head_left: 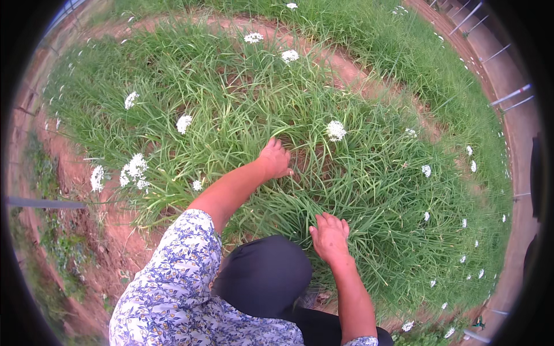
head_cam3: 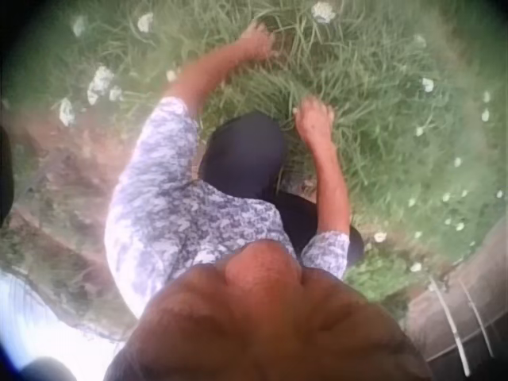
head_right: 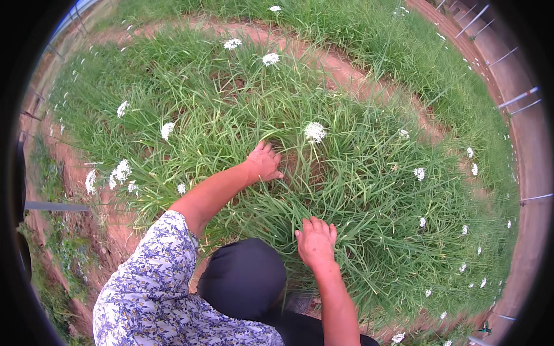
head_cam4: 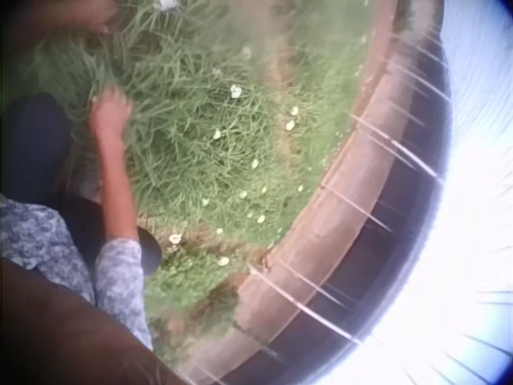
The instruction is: The person uses a sickle to cut grass and weeds in a garden bed, then pulls the remaining plants by hand. The person works in a circular patch of soil with green grass and white flowers.
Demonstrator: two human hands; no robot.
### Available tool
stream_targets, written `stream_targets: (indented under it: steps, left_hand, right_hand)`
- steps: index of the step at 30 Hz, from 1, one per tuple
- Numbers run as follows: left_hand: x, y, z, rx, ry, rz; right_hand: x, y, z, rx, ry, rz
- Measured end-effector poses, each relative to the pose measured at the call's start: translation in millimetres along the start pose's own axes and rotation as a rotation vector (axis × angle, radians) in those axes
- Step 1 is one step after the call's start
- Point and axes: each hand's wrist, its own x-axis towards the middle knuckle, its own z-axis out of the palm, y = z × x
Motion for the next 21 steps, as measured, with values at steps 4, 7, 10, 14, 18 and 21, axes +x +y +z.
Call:
stream_targets:
  steps: [4, 7, 10, 14, 18, 21]
  left_hand:
    - [-18, -2, -14, 0.179, -0.278, -0.028]
    - [-32, 5, -24, 0.082, -0.476, -0.114]
    - [-43, 7, -7, 0.003, -0.451, -0.172]
    - [-59, 11, 0, -0.022, -0.411, -0.222]
    - [-72, 5, -4, -0.118, -0.325, -0.258]
    - [-68, -1, -11, -0.154, -0.304, -0.242]
  right_hand:
    - [-2, 1, -2, -0.038, 0.014, 0.002]
    - [1, -3, -4, -0.071, 0.034, -0.025]
    - [6, -9, -4, -0.113, 0.044, -0.039]
    - [9, -15, -6, -0.173, 0.024, -0.035]
    - [10, -20, -7, -0.208, 0.006, -0.030]
    - [10, -22, -10, -0.215, 0.001, -0.041]
